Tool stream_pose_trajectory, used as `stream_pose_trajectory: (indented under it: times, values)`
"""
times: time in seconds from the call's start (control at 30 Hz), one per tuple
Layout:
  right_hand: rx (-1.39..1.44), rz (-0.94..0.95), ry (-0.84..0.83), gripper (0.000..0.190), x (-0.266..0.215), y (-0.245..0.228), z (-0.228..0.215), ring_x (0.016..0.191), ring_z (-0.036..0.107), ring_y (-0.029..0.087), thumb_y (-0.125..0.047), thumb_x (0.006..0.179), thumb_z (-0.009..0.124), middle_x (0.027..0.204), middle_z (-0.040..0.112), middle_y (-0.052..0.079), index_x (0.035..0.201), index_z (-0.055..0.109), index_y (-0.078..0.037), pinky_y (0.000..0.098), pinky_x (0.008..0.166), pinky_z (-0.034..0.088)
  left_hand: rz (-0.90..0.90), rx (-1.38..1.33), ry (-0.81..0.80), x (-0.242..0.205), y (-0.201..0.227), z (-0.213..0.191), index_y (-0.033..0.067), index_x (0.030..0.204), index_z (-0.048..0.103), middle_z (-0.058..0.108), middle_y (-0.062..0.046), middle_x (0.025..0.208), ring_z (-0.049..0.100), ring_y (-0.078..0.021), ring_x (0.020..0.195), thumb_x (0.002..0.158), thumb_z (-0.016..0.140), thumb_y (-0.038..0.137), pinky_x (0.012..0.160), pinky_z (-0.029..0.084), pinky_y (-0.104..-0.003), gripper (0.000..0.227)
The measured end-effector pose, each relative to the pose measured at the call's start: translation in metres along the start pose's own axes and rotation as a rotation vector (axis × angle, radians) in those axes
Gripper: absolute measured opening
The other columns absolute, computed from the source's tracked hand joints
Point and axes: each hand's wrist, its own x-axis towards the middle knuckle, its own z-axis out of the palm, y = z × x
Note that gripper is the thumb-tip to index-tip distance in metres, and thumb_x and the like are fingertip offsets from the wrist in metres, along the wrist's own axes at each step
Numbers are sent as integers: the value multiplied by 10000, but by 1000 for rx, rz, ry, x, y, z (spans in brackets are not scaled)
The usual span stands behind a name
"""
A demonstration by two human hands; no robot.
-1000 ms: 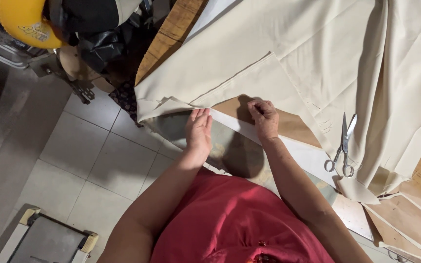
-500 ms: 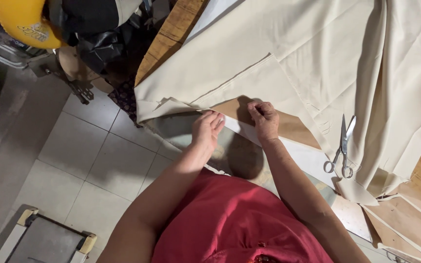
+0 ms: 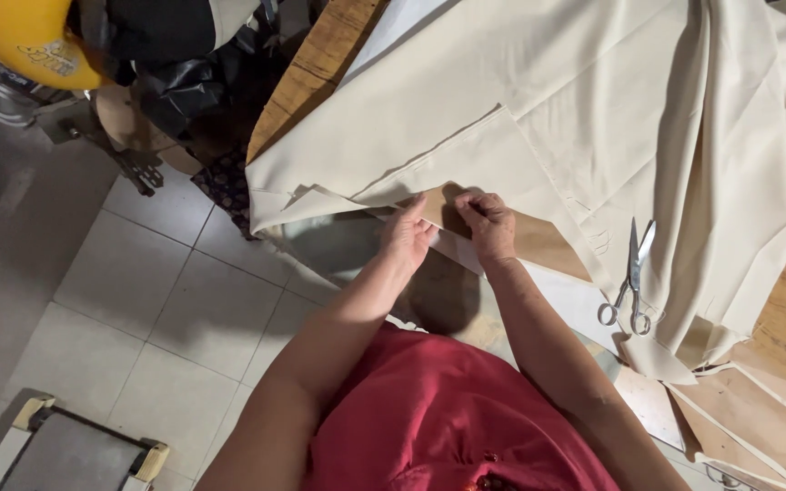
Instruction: The person cuts a large piece of off-white fabric using scissors, following the outline of a brown paper pattern pinned to the material. The person adjusts the fabric and pattern pieces on the table while cutting along the edges.
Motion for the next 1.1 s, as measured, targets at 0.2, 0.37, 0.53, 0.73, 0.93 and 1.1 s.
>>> stream_pose_trajectory:
  times: [0.2,0.37,0.53,0.73,0.93,1.1]
  values:
    - [-125,22,-47,102,1,-2,-2,766,554,131,-201,742,752,794,577,22,835,721,-174,262,714,443,-16,230,195,-19,16,24,53,1166,476,556,-213,1154,497,-393,1114,810,701,230,983,362,-526,458]
    - [-95,79,-34,118,0,-12,-1,723,553,121,-168,700,761,760,573,18,812,728,-184,247,684,450,24,315,234,-13,14,22,35,1140,476,579,-211,1102,524,-397,1076,755,769,239,968,350,-537,525]
    - [31,179,23,167,5,3,10,550,506,49,-103,648,767,648,559,-14,805,720,-135,185,564,444,77,395,302,-24,12,33,-26,1069,512,555,-218,1049,523,-385,1059,704,811,248,930,403,-474,545]
    - [134,250,24,209,-1,-29,7,464,477,34,-39,599,784,608,585,11,789,704,-73,141,459,389,85,393,293,-44,20,56,-68,1093,479,482,-207,1079,475,-319,1082,725,788,229,948,382,-475,565]
    - [106,262,6,206,-4,-39,7,465,486,37,-48,584,798,574,572,9,766,706,-75,148,459,388,112,467,317,-43,15,56,-96,993,497,472,-203,999,481,-280,1004,675,829,262,864,460,-378,583]
    - [123,275,0,207,-4,-47,8,454,467,30,-57,579,804,572,578,4,759,704,-74,138,463,401,170,529,330,-54,20,66,-135,930,504,494,-242,921,512,-304,990,637,843,300,870,459,-397,624]
